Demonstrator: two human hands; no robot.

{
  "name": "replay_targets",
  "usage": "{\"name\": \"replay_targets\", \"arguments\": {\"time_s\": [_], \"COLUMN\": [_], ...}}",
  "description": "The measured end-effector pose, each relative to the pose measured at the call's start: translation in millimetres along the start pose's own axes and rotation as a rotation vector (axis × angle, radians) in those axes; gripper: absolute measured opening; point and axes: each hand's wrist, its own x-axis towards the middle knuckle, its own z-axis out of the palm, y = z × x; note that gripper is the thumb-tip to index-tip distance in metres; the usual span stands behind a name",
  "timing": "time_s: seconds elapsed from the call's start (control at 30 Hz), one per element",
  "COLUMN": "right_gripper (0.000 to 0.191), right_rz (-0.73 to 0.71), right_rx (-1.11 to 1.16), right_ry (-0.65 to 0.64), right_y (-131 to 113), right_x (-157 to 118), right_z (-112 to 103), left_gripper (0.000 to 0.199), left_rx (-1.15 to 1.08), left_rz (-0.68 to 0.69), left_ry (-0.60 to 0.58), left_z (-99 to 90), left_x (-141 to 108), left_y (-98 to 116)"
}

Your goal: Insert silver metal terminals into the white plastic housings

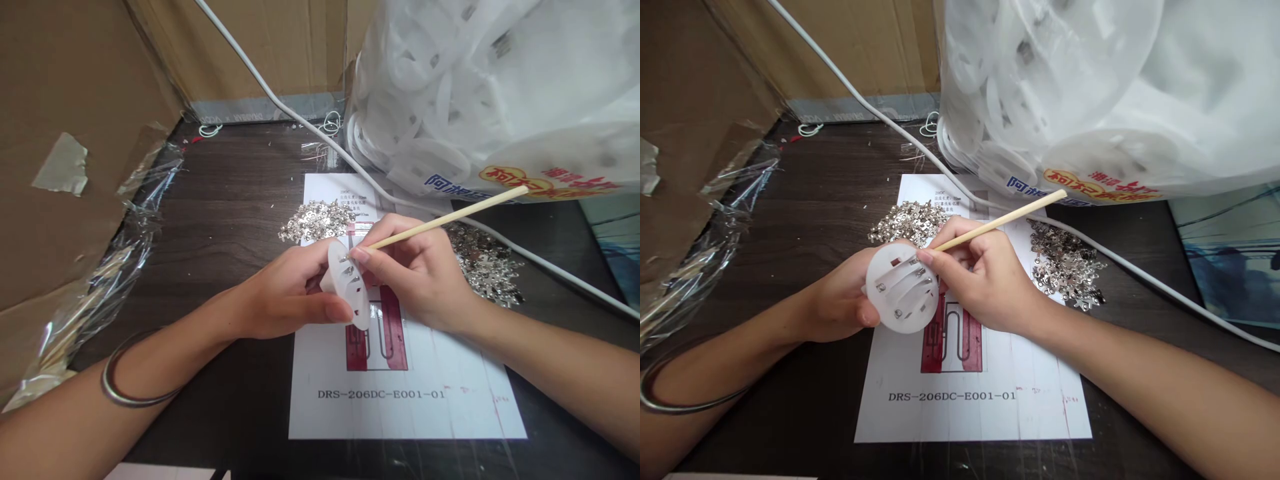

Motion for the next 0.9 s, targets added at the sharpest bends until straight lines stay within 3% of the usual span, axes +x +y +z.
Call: {"name": "replay_targets", "arguments": {"time_s": [0.23,0.4,0.5,0.57,0.67,0.9], "right_gripper": [0.017,0.016,0.006,0.011,0.013,0.011], "right_rz": [-0.043,-0.109,-0.113,-0.079,-0.054,-0.165], "right_rx": [-0.117,0.127,0.212,0.230,0.181,-0.054], "right_ry": [-0.005,0.108,0.148,0.137,0.106,0.048], "right_y": [0.6,3.1,5.3,6.6,6.4,0.7], "right_x": [-2.4,-7.1,-7.1,-5.7,-3.7,-5.0], "right_z": [0.3,0.1,-0.8,-1.6,-2.9,-3.6], "left_gripper": [0.059,0.060,0.043,0.034,0.034,0.042], "left_rx": [-0.008,-0.060,-0.133,-0.172,-0.125,0.031], "left_rz": [0.002,0.093,0.172,0.209,0.206,0.224], "left_ry": [0.001,-0.015,-0.061,-0.078,-0.041,-0.020], "left_z": [0.6,1.7,1.0,0.3,-0.2,0.7], "left_x": [-0.2,1.9,1.9,1.2,-0.6,-5.2], "left_y": [-0.5,4.8,9.7,12.5,15.3,13.5]}}
